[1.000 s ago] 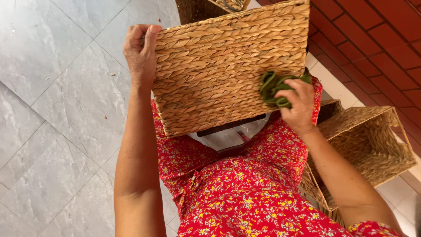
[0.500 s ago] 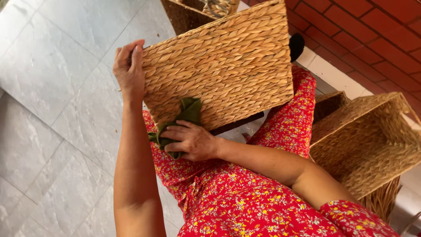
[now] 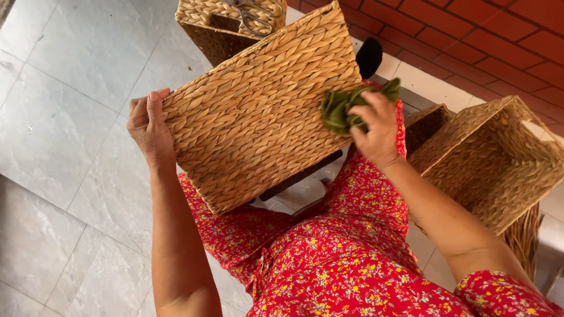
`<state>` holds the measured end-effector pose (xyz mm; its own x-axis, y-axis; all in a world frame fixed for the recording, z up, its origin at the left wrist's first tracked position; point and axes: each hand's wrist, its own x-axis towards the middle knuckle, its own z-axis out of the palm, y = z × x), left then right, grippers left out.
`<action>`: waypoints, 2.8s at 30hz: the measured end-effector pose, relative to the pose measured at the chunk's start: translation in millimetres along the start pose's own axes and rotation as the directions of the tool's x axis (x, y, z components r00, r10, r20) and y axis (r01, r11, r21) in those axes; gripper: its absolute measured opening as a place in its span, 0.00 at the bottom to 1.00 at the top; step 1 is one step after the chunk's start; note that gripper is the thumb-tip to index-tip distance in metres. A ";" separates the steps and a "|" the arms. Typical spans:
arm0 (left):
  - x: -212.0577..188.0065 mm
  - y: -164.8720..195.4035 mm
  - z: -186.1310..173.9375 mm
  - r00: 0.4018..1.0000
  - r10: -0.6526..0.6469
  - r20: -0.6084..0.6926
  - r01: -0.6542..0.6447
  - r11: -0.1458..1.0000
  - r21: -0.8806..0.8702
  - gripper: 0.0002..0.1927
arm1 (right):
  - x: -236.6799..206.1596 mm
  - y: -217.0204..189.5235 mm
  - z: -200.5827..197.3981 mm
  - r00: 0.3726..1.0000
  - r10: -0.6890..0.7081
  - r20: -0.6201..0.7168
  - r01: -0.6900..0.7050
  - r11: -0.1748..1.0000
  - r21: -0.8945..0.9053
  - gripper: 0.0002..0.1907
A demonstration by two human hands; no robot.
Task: The person sits on the floor and wipes woven water-hyacinth storage baskets with a green cloth, rotating each basket to clean its sides. They briefly use scissors to trim stray fibers from one basket, then resume wiping the basket surfaces.
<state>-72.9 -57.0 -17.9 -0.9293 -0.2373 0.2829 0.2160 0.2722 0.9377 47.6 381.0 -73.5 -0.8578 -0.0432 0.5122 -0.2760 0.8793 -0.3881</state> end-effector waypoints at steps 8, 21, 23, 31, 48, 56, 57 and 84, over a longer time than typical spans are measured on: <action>-0.1 -4.5 -2.5 1.000 0.005 -0.018 -0.004 1.000 0.011 0.15 | 3.8 -166.3 81.8 0.921 -0.381 0.086 0.318 0.860 0.400 0.16; -1.4 -6.2 -1.7 1.000 0.013 -0.010 -0.013 1.000 0.027 0.14 | 62.2 -62.3 67.8 0.926 -0.368 0.081 0.367 0.930 0.034 0.17; -0.1 -7.3 0.1 1.000 -0.014 -0.010 0.013 1.000 -0.019 0.14 | 68.7 -12.0 47.3 0.983 -0.185 0.002 0.185 0.983 -0.011 0.16; -0.9 -6.6 -2.0 0.999 -0.036 -0.020 0.037 0.999 0.034 0.15 | 62.3 -61.0 84.8 0.991 0.058 -0.119 -0.008 0.925 0.380 0.13; -2.6 -3.2 -1.4 0.999 0.033 0.005 -0.033 0.999 -0.006 0.26 | 131.5 -66.2 70.3 0.934 -0.336 -0.118 0.336 0.942 -0.021 0.20; 0.5 0.9 -3.4 0.999 0.033 0.011 -0.032 0.999 -0.030 0.32 | 132.4 -35.1 61.7 0.979 -0.018 -0.204 0.000 0.996 -0.088 0.24; 0.6 1.4 -3.8 1.000 0.023 0.007 -0.023 0.998 -0.052 0.31 | 128.7 -53.2 73.3 0.976 -0.062 -0.208 0.044 0.995 -0.091 0.25; 7.9 12.3 1.0 0.997 0.049 -0.058 -0.048 0.998 0.032 0.26 | 143.8 -36.1 54.7 0.978 -0.135 -0.158 0.127 0.990 -0.062 0.27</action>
<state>-78.0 -54.7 -4.4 -0.8987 -0.2770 0.3400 0.2501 0.3132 0.9162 -89.6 317.1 -27.8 -0.7334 -0.0864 0.6743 -0.3554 0.8943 -0.2719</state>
